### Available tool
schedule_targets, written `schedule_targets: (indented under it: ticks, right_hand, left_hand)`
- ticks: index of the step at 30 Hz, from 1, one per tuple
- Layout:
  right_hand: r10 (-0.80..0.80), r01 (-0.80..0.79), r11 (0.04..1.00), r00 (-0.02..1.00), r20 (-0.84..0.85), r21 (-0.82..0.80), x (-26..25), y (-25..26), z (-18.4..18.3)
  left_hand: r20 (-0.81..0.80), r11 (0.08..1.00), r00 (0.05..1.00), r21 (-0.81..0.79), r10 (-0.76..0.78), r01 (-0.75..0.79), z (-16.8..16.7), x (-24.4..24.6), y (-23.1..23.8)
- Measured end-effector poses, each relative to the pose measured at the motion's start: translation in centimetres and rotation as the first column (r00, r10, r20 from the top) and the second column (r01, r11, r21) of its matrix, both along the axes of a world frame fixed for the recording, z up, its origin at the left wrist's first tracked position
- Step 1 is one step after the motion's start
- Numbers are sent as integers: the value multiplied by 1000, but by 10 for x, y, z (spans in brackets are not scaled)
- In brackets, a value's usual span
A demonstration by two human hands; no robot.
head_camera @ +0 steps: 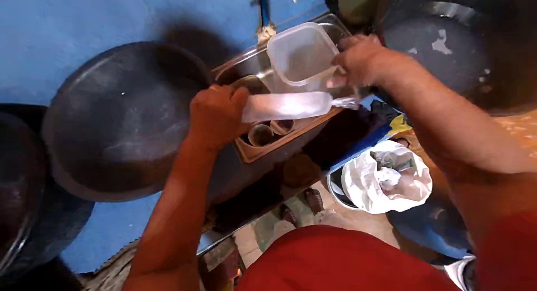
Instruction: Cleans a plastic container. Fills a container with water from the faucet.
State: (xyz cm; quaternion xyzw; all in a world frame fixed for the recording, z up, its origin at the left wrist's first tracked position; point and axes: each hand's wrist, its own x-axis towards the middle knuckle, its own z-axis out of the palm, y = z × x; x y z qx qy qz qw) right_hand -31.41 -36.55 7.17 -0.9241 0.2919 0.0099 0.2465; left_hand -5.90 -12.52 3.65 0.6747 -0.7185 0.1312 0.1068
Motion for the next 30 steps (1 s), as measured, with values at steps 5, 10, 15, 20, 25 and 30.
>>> schedule_targets:
  ticks: [5,10,15,20,25,30]
  right_hand:
    - [140,-140,990,989,45,-9,-48,39,-44]
    - [23,-27,999,994,-107,-32,-139,50,-107]
    - [-192,192,981,981,12,-16,-225,45,-158]
    - [-292,291,956,956,38,34,-241,45,-192]
    - [-266,266,964,959,98,18,-240,43,-198]
    - [-276,274,961,960,43,37,-239,40,-197]
  left_hand:
    - [-109,994,992,80,-64,73,-44,-53,-22]
    - [-174,940,942,140,-287,312,-75,-136,-81]
    - [-196,806,844,251,-500,536,-97,-193,-146]
    - [-181,678,785,415,-592,607,-101,-211,-180]
    - [-219,650,794,472,-567,595,-102,-215,-194]
    - [-317,637,794,475,-519,606,-116,-211,-200]
